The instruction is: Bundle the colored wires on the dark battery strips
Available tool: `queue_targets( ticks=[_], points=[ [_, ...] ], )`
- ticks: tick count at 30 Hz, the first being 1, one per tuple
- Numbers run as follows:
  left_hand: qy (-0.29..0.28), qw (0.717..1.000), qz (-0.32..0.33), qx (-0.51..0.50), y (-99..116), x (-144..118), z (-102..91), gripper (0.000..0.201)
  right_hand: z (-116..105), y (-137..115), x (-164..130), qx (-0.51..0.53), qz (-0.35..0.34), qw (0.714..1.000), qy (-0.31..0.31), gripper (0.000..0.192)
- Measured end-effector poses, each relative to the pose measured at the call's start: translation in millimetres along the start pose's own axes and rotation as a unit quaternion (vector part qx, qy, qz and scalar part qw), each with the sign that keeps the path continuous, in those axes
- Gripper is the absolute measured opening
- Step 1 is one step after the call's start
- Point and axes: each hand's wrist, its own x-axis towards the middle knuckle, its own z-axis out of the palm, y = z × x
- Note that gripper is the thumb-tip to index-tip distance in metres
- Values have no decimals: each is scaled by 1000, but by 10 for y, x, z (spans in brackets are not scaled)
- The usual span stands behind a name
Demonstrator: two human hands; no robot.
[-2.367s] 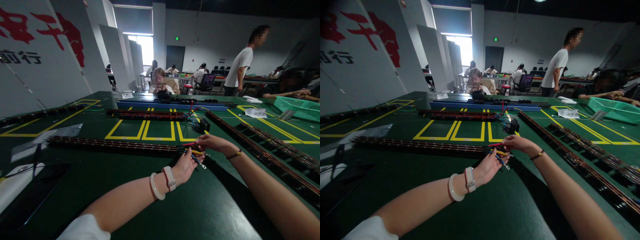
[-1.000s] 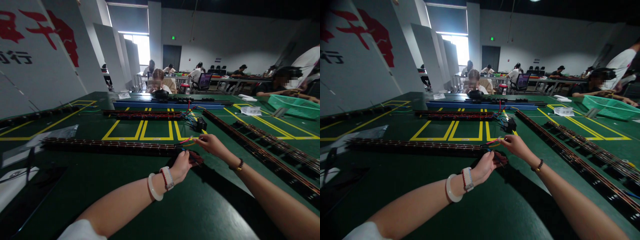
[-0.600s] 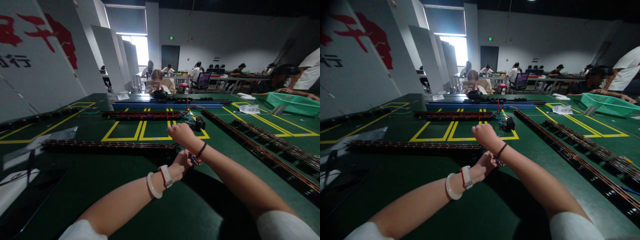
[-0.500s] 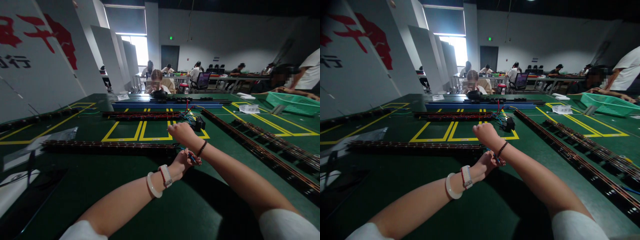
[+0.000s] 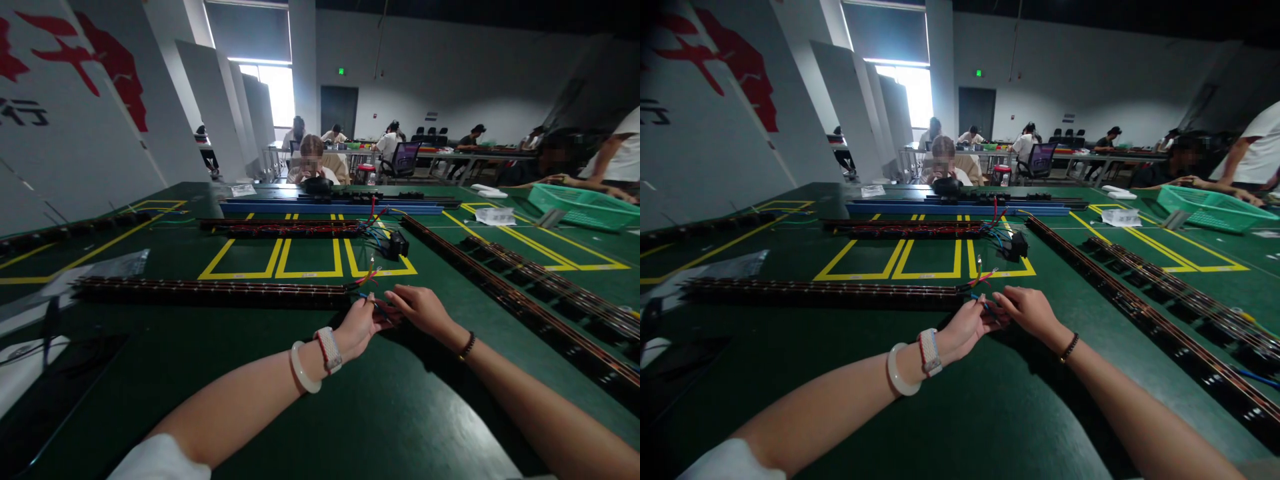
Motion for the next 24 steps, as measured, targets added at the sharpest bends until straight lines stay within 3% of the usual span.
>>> queue_targets(
  ticks=[5, 8, 12, 20, 22, 24],
  points=[
    [-16, 983, -81, 165, 129, -22, -116, 30, 101, 89, 82, 32, 26, 999, 6, 47],
    [-54, 951, -139, 270, 257, -2, -207, 33, 153, 152, 105, 46, 27, 998, -16, 47],
    [-73, 907, -158, 383, 405, 44, -279, 35, 202, 168, 95, 24, 11, 999, -35, 46],
    [-131, 875, -161, 437, 612, 77, -322, 39, 248, 133, 92, -42, -11, 998, -50, 46],
    [-131, 877, -165, 432, 594, 65, -328, 38, 226, 134, 80, -39, -18, 999, -15, 46],
    [-133, 887, -179, 405, 558, 43, -324, 37, 149, 96, 62, -43, -51, 996, 61, 44]
  ],
)
